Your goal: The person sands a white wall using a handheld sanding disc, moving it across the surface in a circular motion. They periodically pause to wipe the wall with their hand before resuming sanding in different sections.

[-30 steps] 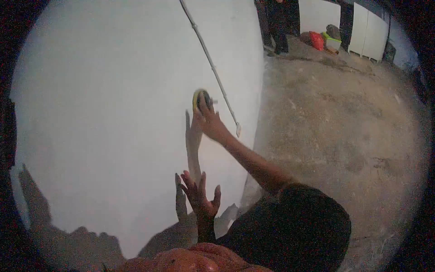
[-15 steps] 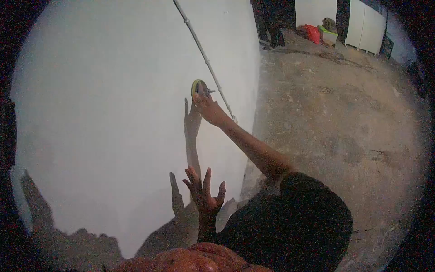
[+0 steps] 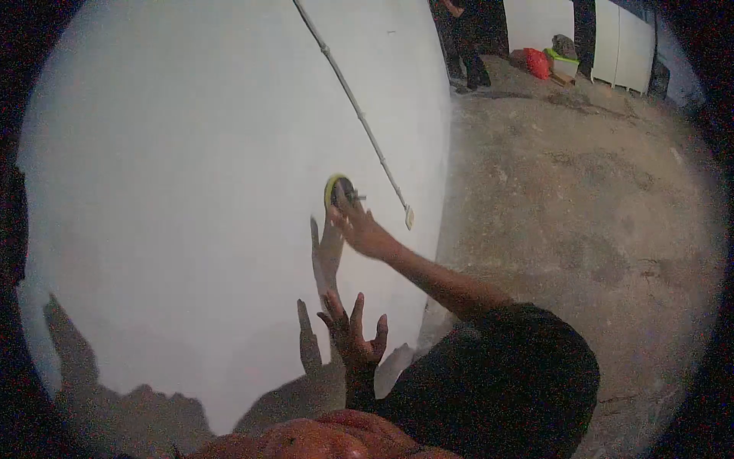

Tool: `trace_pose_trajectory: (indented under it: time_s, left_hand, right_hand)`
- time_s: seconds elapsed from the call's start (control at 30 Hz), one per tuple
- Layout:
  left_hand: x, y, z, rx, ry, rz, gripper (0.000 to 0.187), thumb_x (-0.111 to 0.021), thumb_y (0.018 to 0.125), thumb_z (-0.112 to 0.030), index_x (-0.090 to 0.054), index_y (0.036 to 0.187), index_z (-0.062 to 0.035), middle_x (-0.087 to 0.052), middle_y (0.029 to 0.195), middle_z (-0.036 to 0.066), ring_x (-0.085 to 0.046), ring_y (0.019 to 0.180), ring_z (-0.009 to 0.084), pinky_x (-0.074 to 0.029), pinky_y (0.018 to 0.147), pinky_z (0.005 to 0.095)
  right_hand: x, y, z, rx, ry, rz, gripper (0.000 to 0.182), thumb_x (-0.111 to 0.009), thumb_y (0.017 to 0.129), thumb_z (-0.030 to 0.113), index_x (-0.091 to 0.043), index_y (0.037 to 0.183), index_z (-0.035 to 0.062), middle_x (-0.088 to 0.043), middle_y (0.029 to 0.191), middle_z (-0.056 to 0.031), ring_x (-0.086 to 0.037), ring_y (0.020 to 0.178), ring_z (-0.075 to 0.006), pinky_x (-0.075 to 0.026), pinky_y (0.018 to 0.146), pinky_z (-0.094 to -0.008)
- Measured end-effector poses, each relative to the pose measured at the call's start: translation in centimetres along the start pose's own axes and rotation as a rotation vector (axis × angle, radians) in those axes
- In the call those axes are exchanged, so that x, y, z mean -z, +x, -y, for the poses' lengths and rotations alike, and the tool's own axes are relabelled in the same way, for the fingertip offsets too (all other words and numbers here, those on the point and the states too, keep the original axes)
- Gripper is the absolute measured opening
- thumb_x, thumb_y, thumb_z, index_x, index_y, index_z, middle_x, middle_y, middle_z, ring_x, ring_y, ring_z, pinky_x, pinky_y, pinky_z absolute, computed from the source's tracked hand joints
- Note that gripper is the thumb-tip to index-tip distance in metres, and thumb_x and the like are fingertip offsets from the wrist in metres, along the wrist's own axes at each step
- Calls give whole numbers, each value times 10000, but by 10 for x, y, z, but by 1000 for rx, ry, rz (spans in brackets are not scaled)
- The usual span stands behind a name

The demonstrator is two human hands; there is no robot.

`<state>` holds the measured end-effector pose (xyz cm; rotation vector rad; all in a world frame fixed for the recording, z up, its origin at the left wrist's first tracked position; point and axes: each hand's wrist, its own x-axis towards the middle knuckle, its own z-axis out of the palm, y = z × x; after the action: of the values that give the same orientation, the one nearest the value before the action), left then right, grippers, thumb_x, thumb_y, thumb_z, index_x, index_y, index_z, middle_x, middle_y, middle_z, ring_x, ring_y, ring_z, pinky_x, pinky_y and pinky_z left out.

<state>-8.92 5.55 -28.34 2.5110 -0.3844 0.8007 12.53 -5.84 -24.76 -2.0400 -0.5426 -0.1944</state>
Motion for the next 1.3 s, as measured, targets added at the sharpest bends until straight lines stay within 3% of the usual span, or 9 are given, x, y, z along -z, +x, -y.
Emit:
trace_pose_trajectory:
  time_s: [0.13,0.2,0.4,0.57,0.77,1.0,1.07,1.17,1.3]
  left_hand:
    - [4,1,-3,9,-14,-13,643,-660,914,-425,-452,1468,-174,-184,1596,285,-147,1486,483,-82,1149,695]
    - [4,0,-8,18,-17,-6,643,-661,914,-421,-452,1469,-173,-182,1597,285,-150,1485,485,-85,1149,694]
    - [-6,-1,2,26,-11,-35,629,-661,917,-402,-459,1464,-165,-176,1601,282,-158,1480,493,-97,1150,689]
    - [-3,-2,-8,37,-64,-14,620,-657,920,-408,-468,1456,-161,-184,1597,285,-169,1476,497,-115,1147,690]
    - [-10,0,4,27,-52,-53,621,-662,920,-402,-456,1459,-173,-185,1594,289,-173,1475,497,-150,1127,711]
    - [-5,-2,-5,35,-64,-27,633,-670,918,-378,-435,1473,-184,-195,1589,295,-178,1474,498,-152,1127,710]
    - [-8,0,-2,22,-58,-48,633,-671,918,-375,-435,1474,-184,-196,1590,292,-178,1474,497,-155,1128,708]
    - [-5,0,-3,53,-94,-31,614,-673,916,-373,-461,1461,-185,-196,1591,288,-183,1473,497,-164,1128,705]
    - [-2,0,-8,53,-98,-9,582,-673,916,-374,-498,1439,-187,-194,1590,289,-190,1469,501,-166,1126,709]
  right_hand:
    - [15,20,2,-114,97,-26,798,-193,1038,591,6,1575,35,-140,1627,-230,-68,1516,-375,-134,1221,-449]
    - [27,42,1,-81,337,-140,779,-173,1030,617,-18,1590,98,-205,1610,-235,-162,1498,-401,-156,1211,-478]
    - [7,-10,12,-3,14,43,689,-219,1066,507,4,1594,126,-123,1629,-236,-67,1516,-388,-107,1199,-557]
    - [27,38,-17,-133,164,-116,635,-279,1083,416,-8,1593,153,-311,1555,-271,-340,1422,-431,-253,1183,-466]
    - [-2,2,-5,57,-31,-62,653,-292,1081,430,-13,1593,136,-220,1584,-286,-241,1459,-449,-189,1208,-470]
    - [28,31,10,-161,128,-67,715,-286,1066,493,-4,1586,92,-201,1581,-308,-217,1471,-441,-164,1212,-491]
    - [3,12,-2,99,79,-120,709,-339,1069,451,-13,1589,95,-195,1590,-298,-146,1500,-412,-134,1207,-491]
    - [9,2,17,92,-71,-44,704,-341,1072,437,-25,1586,74,-187,1598,-287,-115,1512,-388,-138,1205,-493]
    - [24,47,-2,-97,347,-146,688,-295,1072,472,-32,1591,106,-178,1614,-247,-139,1505,-394,-158,1206,-498]
